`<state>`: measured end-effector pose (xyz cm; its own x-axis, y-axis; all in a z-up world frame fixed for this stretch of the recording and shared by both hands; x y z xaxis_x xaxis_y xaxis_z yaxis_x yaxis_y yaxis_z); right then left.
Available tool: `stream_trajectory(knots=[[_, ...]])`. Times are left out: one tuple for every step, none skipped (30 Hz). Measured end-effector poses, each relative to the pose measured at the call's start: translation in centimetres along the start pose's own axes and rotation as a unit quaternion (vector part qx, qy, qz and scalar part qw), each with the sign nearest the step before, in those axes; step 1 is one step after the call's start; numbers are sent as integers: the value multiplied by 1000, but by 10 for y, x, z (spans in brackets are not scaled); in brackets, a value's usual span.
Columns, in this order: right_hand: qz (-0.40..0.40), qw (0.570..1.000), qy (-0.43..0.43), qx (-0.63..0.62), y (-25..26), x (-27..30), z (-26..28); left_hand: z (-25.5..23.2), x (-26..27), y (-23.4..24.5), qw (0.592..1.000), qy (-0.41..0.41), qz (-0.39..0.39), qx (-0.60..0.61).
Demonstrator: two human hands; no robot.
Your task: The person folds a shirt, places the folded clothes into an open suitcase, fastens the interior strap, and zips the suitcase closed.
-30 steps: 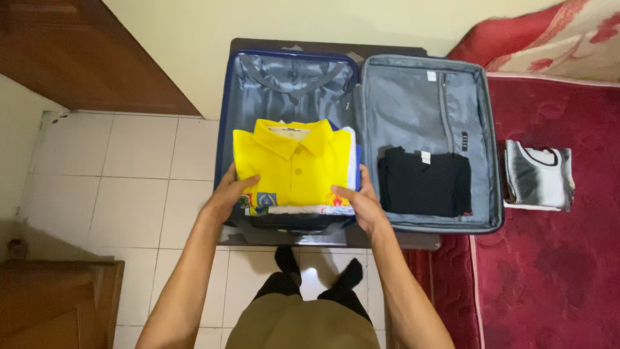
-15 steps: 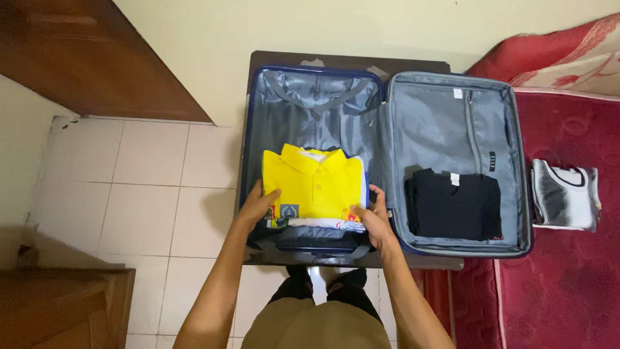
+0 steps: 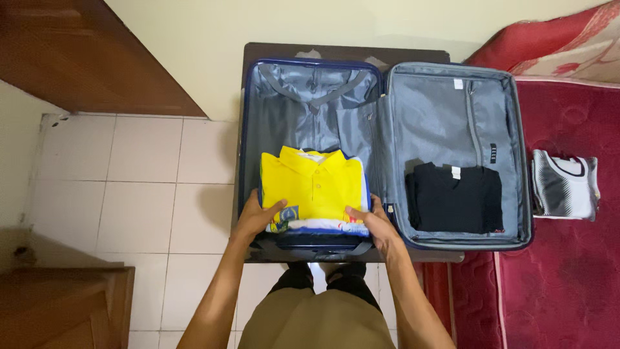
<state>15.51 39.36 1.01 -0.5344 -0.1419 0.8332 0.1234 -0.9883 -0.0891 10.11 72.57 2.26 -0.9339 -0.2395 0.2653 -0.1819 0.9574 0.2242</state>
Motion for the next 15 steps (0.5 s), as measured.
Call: stream_trajectory(knots=[[-1, 1000, 0, 0, 2, -7, -4, -1, 3, 1, 998, -18, 2, -53], [-27, 997, 31, 61, 3, -13, -1, -4, 5, 1, 994, -36, 4, -106], [-53, 989, 60, 121, 4, -13, -2, -4, 9, -1, 994, -33, 7, -106], [-54, 990, 55, 121, 6, -12, -7, 0, 18, 2, 988, 4, -8, -152], [-111, 964, 105, 218, 8, -5, 6, -2, 22, 4, 980, 36, -23, -197], [-166, 923, 152, 313, 6, 8, 21, -10, 27, 1, 980, 34, -22, -196], [-167, 922, 153, 313, 1, 20, 27, -54, 32, 1, 959, -136, -63, -239], [-204, 886, 163, 383, -4, 38, 35, -99, 47, -2, 907, -302, -102, -274], [-238, 843, 170, 451, -12, 58, 40, -108, 52, -4, 908, -300, -101, -274], [-237, 844, 168, 452, -18, 74, 43, -119, 53, -20, 901, -317, -35, -293], [-213, 839, 209, 455, -32, 90, 53, -129, 54, -36, 889, -336, 28, -311], [-188, 832, 249, 459, -47, 104, 61, -137, 55, -39, 888, -337, 28, -311], [-188, 832, 249, 458, -52, 111, 65, -141, 59, -57, 859, -352, 90, -360], [-182, 826, 238, 478, -57, 113, 64, -139, 63, -72, 824, -364, 151, -407], [-176, 819, 227, 497, -59, 113, 61, -137, 63, -76, 823, -366, 153, -406]])
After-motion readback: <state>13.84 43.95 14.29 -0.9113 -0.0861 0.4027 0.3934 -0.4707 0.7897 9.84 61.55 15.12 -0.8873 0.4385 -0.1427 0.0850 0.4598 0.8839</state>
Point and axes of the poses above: each hand's wrist, its own x-axis away from the middle knuckle, its own y-axis out of the back of the hand, z = x × y, the point moved 10 cm from there along -x, towards the middle knuckle, and after that the axes turned 15 degrees about -y, right-handed, at the moved point
